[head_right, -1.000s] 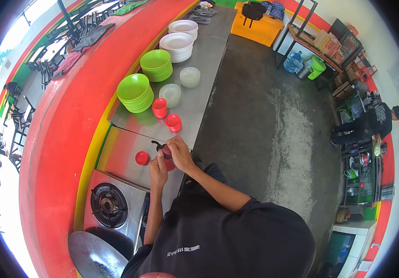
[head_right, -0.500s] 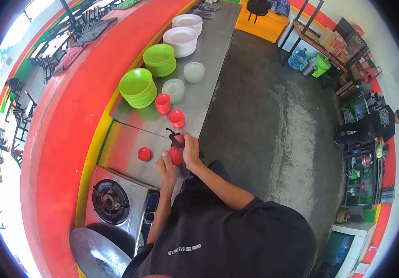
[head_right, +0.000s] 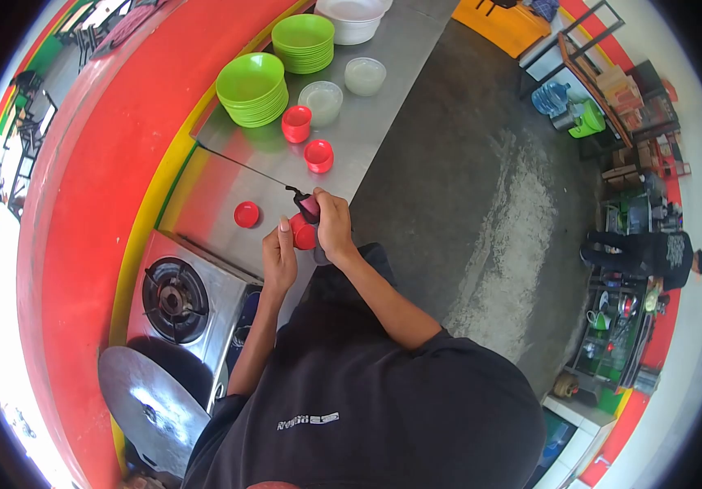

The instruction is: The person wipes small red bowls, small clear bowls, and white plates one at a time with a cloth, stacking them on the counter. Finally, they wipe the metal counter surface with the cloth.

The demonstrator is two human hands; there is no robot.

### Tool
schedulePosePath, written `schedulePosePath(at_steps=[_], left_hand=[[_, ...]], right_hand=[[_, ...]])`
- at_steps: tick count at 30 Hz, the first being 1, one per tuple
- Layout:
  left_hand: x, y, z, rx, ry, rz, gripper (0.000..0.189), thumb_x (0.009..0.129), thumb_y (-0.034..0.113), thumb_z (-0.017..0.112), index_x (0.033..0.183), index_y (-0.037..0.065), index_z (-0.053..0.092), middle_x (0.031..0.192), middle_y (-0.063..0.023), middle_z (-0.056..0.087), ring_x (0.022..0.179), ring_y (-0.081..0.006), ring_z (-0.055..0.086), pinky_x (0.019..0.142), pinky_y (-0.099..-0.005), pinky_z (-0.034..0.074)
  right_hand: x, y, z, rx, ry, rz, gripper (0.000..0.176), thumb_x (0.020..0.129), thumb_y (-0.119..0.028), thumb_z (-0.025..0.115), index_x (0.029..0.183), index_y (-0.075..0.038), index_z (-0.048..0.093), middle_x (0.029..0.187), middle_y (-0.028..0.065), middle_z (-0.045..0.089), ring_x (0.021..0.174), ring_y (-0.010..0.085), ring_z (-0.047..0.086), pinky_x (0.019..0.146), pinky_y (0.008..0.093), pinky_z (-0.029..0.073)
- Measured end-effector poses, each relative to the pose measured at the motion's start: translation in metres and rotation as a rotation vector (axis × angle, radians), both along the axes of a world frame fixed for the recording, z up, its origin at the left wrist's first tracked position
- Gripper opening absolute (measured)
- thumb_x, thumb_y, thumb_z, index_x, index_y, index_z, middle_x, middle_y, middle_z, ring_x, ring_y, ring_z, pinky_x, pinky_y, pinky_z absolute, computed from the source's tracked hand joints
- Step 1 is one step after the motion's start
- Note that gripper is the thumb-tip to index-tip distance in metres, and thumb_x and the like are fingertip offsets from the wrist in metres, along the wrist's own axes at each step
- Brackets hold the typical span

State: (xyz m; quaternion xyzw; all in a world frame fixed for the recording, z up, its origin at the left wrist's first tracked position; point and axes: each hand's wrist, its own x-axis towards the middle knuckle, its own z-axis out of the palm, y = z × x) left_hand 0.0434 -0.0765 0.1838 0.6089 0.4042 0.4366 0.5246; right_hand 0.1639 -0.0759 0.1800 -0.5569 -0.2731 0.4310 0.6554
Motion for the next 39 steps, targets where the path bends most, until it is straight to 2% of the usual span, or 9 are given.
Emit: schedulePosePath(at_steps=[7, 10, 12, 15, 21, 28, 32, 35, 39], left_hand=[[-0.021, 0.012, -0.006, -0.189, 0.123, -0.165, 0.055, 0.109, 0.035, 0.033, 0.067, 0.002, 0.045, 0.062, 0.0052, 0.038, 0.059, -0.0061, 0.032, 0.051, -0.0284, 0.029], [-0.020, 0.015, -0.008, -0.207, 0.043, -0.145, 0.054, 0.109, 0.035, 0.034, 0.067, 0.002, 0.046, 0.060, 0.0038, 0.039, 0.059, -0.0064, 0.033, 0.051, -0.0290, 0.030], [-0.011, 0.011, -0.016, -0.159, -0.041, -0.054, 0.055, 0.109, 0.037, 0.032, 0.066, 0.006, 0.048, 0.061, 0.0051, 0.041, 0.058, -0.0054, 0.035, 0.051, -0.0270, 0.030], [-0.002, 0.003, -0.017, -0.109, -0.012, 0.005, 0.055, 0.109, 0.037, 0.033, 0.067, 0.006, 0.047, 0.061, 0.0046, 0.042, 0.058, -0.0052, 0.036, 0.051, -0.0265, 0.030], [-0.024, 0.025, -0.006, -0.270, 0.145, -0.294, 0.053, 0.109, 0.036, 0.034, 0.073, 0.001, 0.050, 0.065, 0.0035, 0.046, 0.061, -0.0055, 0.039, 0.054, -0.0257, 0.035], [-0.013, 0.013, 0.003, -0.159, -0.124, -0.110, 0.049, 0.109, 0.034, 0.036, 0.075, 0.001, 0.050, 0.066, 0.0040, 0.041, 0.063, -0.0060, 0.036, 0.056, -0.0262, 0.035], [-0.034, 0.023, -0.014, -0.261, 0.011, -0.230, 0.046, 0.109, 0.033, 0.035, 0.079, 0.002, 0.050, 0.071, 0.0040, 0.042, 0.068, -0.0056, 0.036, 0.058, -0.0260, 0.034], [-0.043, 0.026, -0.024, -0.307, 0.045, -0.278, 0.043, 0.109, 0.032, 0.036, 0.082, 0.002, 0.051, 0.074, 0.0039, 0.043, 0.070, -0.0057, 0.037, 0.059, -0.0262, 0.034], [-0.037, 0.024, -0.024, -0.268, -0.165, -0.125, 0.039, 0.108, 0.034, 0.038, 0.089, 0.004, 0.054, 0.080, 0.0024, 0.050, 0.072, -0.0055, 0.042, 0.064, -0.0255, 0.038]], right_hand=[[0.002, -0.007, -0.013, -0.028, -0.036, 0.342, 0.039, 0.098, -0.022, 0.044, 0.064, -0.004, 0.047, 0.060, -0.0060, 0.041, 0.061, 0.0053, 0.034, 0.056, 0.0276, 0.030], [-0.002, -0.006, -0.011, 0.007, -0.003, 0.242, 0.036, 0.098, -0.021, 0.043, 0.066, -0.004, 0.048, 0.062, -0.0065, 0.042, 0.062, 0.0056, 0.033, 0.057, 0.0271, 0.030], [-0.012, -0.001, -0.003, -0.034, 0.101, -0.060, 0.035, 0.098, -0.022, 0.042, 0.068, -0.005, 0.049, 0.064, -0.0069, 0.042, 0.062, 0.0053, 0.033, 0.057, 0.0265, 0.030], [-0.010, -0.002, -0.011, -0.046, 0.122, -0.094, 0.035, 0.099, -0.023, 0.043, 0.069, -0.005, 0.049, 0.066, -0.0075, 0.042, 0.063, 0.0055, 0.034, 0.058, 0.0262, 0.031], [0.007, -0.006, -0.016, -0.119, -0.078, 0.355, 0.038, 0.099, -0.026, 0.044, 0.070, -0.004, 0.052, 0.064, -0.0059, 0.045, 0.062, 0.0061, 0.039, 0.059, 0.0277, 0.034], [-0.010, 0.009, -0.008, -0.133, 0.166, -0.101, 0.032, 0.098, -0.021, 0.044, 0.072, -0.005, 0.055, 0.066, -0.0068, 0.044, 0.066, 0.0053, 0.040, 0.061, 0.0257, 0.034], [-0.009, 0.004, -0.014, -0.149, -0.048, 0.289, 0.035, 0.097, -0.023, 0.044, 0.068, -0.004, 0.049, 0.064, -0.0048, 0.043, 0.063, 0.0063, 0.036, 0.059, 0.0276, 0.033], [-0.012, 0.006, -0.011, -0.244, -0.151, 0.399, 0.035, 0.096, -0.022, 0.046, 0.067, -0.004, 0.050, 0.064, -0.0045, 0.044, 0.062, 0.0061, 0.036, 0.059, 0.0272, 0.033], [-0.024, 0.018, -0.019, -0.179, 0.012, 0.077, 0.034, 0.097, -0.022, 0.047, 0.069, -0.003, 0.053, 0.064, -0.0045, 0.045, 0.062, 0.0062, 0.038, 0.058, 0.0274, 0.033]])
